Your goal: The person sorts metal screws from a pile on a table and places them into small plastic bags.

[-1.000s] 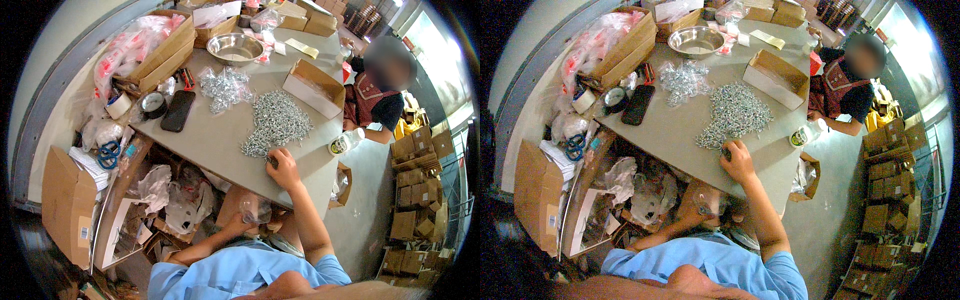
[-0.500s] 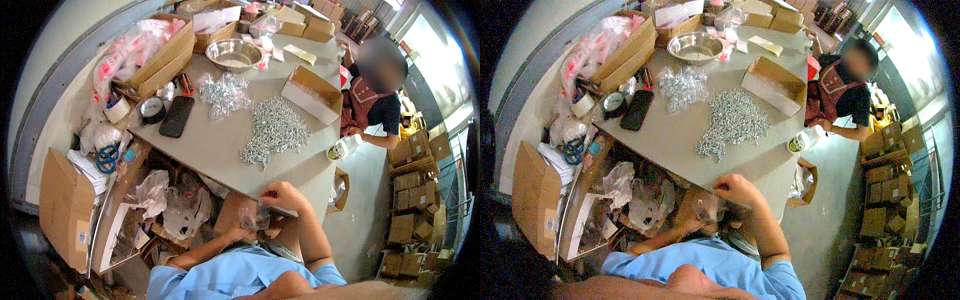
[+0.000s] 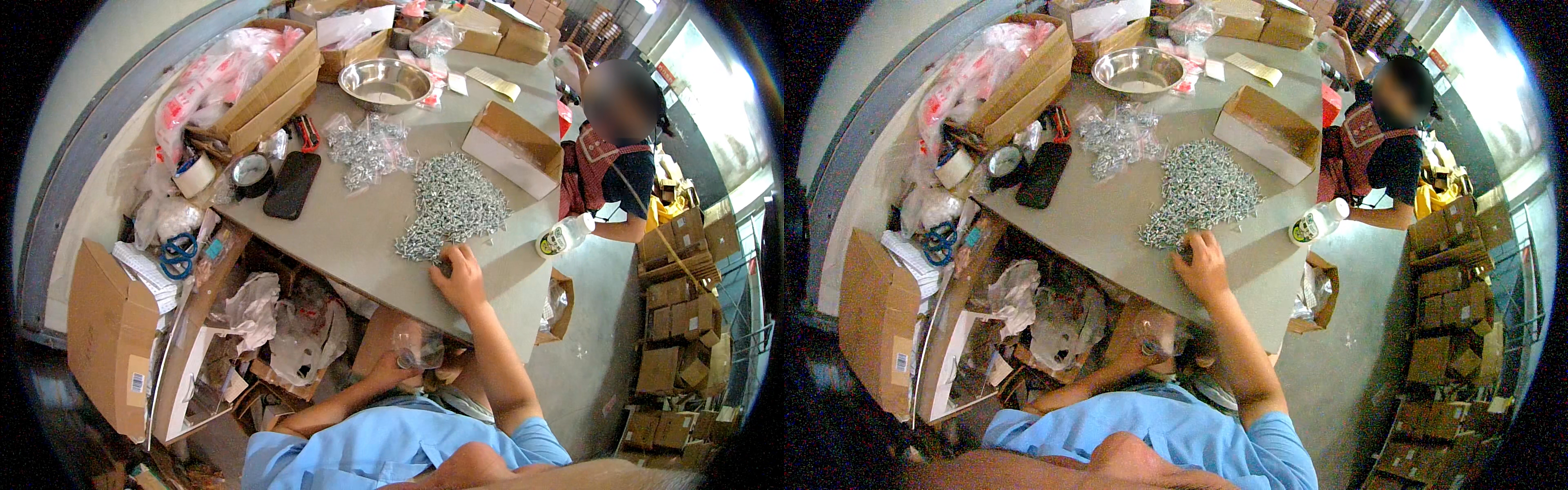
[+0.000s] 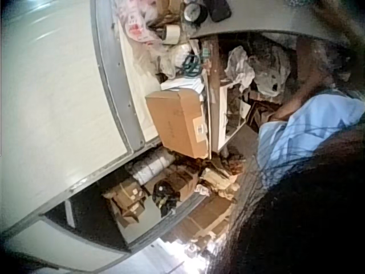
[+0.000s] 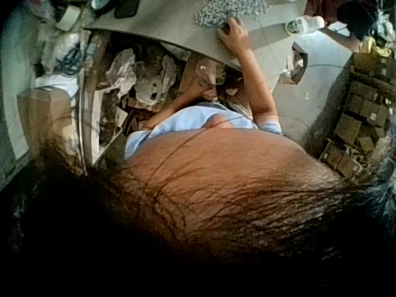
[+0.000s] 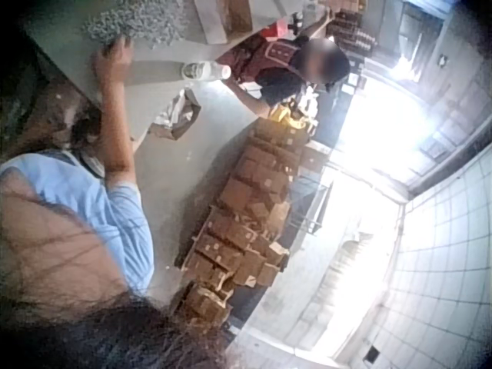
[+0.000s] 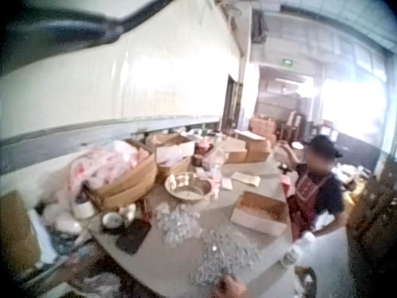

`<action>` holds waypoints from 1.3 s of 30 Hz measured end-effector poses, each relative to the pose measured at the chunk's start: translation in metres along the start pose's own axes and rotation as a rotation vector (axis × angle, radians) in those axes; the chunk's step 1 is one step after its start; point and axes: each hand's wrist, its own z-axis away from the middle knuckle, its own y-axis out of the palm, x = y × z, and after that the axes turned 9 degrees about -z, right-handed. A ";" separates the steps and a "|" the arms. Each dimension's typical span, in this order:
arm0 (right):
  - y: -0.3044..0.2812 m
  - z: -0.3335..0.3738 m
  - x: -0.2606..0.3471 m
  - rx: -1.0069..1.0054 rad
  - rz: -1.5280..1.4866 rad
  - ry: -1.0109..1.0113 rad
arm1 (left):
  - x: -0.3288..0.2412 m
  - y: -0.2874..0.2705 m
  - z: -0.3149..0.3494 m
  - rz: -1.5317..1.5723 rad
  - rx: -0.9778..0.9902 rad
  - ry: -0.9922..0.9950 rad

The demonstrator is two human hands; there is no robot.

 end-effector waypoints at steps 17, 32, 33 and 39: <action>0.001 0.011 -0.008 0.031 -0.013 -0.148 | -0.013 -0.005 0.001 -0.052 0.050 -0.028; -0.046 0.080 0.041 0.447 -0.373 0.127 | -0.008 -0.001 -0.008 -0.023 -0.097 0.047; -0.046 0.080 0.039 0.440 -0.388 0.155 | -0.007 0.000 -0.009 -0.028 -0.107 0.073; -0.042 0.087 0.031 0.323 -0.397 0.098 | -0.031 -0.015 -0.012 -0.058 0.040 0.090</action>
